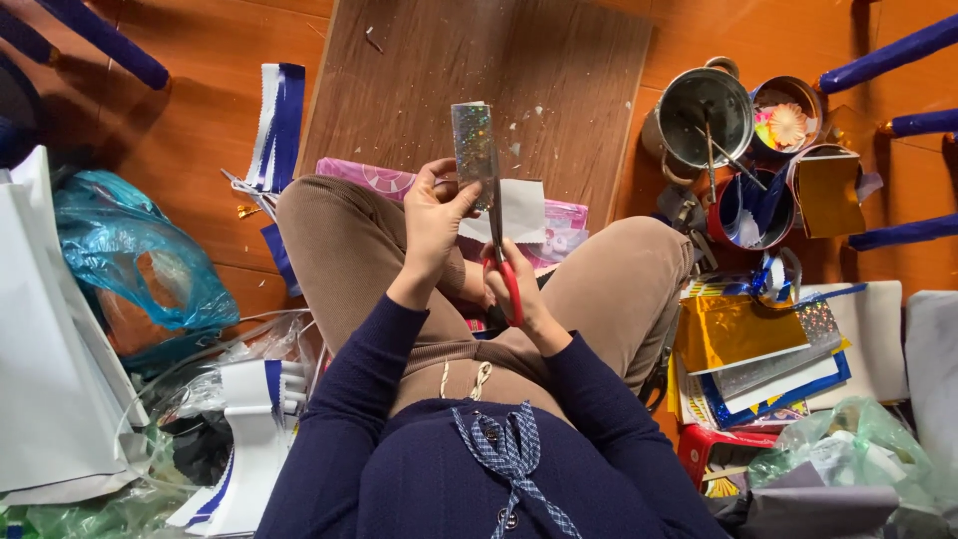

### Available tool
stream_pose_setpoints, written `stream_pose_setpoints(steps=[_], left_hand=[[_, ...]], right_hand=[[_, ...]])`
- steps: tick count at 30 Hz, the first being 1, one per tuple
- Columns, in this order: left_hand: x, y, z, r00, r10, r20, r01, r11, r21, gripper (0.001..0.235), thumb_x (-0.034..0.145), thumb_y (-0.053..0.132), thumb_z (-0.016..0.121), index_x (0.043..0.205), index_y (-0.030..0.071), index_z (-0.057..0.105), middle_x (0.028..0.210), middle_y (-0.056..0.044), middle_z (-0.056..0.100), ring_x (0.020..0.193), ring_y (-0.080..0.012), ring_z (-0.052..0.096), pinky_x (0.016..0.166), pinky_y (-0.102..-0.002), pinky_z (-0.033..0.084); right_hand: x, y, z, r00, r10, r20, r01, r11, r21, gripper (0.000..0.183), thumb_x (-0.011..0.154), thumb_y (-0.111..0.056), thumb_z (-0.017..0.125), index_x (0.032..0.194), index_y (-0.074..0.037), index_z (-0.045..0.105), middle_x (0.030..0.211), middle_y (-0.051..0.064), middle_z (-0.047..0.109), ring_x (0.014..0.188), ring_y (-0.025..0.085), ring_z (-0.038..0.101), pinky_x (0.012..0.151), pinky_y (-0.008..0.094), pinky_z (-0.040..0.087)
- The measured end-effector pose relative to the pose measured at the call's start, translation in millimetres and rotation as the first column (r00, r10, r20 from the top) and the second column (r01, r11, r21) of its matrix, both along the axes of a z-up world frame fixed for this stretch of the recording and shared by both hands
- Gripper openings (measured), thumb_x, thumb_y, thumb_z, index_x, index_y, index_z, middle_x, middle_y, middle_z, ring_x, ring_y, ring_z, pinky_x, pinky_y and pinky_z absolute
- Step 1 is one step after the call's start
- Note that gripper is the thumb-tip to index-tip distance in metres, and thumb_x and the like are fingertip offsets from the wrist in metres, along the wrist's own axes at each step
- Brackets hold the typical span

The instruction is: Cutting small strips of decorative holographic foil using scissors.

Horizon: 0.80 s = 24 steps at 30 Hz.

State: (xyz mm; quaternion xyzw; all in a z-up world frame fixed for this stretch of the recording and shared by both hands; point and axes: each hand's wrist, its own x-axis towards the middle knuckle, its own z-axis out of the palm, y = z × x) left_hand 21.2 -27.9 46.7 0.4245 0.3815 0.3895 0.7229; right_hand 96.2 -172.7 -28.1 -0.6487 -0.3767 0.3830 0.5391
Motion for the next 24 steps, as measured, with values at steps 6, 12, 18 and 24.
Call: stream_pose_setpoints(steps=[6,12,18,24], left_hand=[[-5.0,3.8,-4.9,0.989,-0.096,-0.111,0.11,0.986,0.122,0.043,0.081,0.003,0.08,0.116,0.006,0.056,0.075,-0.012,0.069,0.058,-0.0141,0.066,0.05,-0.025,0.059],[-8.2,3.9,-11.7,0.975,-0.166,-0.149,0.184,0.976,0.117,0.043,0.082,0.002,0.078,0.117,0.007,0.054,0.072,-0.012,0.068,0.051,-0.0153,0.066,0.047,-0.023,0.056],[-19.8,17.3,-7.6,0.941,-0.25,-0.227,0.285,0.949,0.136,0.043,0.08,0.002,0.079,0.115,0.01,0.055,0.075,-0.013,0.071,0.05,-0.0156,0.067,0.046,-0.022,0.054],[-27.7,20.8,-5.1,0.921,-0.294,-0.254,0.32,0.945,0.066,0.037,0.08,0.001,0.073,0.112,0.009,0.057,0.076,-0.01,0.071,0.055,-0.013,0.067,0.047,-0.022,0.055]], right_hand=[[1.7,8.6,-4.2,0.994,0.065,-0.083,-0.061,0.997,0.05,0.034,0.08,-0.015,0.057,0.113,-0.009,0.059,0.065,0.012,0.059,0.055,0.02,0.062,0.053,0.033,0.05],[4.0,7.1,-3.0,0.998,0.051,-0.021,-0.051,0.998,0.023,0.033,0.08,-0.016,0.057,0.111,-0.01,0.06,0.072,0.012,0.057,0.064,0.021,0.059,0.061,0.034,0.049],[7.3,3.1,-5.0,0.996,0.021,-0.086,-0.022,1.0,-0.004,0.027,0.077,-0.01,0.058,0.103,-0.012,0.065,0.068,0.005,0.056,0.056,0.015,0.057,0.055,0.028,0.048],[2.7,4.5,6.3,0.999,0.012,-0.047,-0.012,1.0,-0.001,0.024,0.076,-0.007,0.059,0.098,-0.014,0.068,0.064,0.003,0.053,0.057,0.012,0.053,0.054,0.026,0.045]])
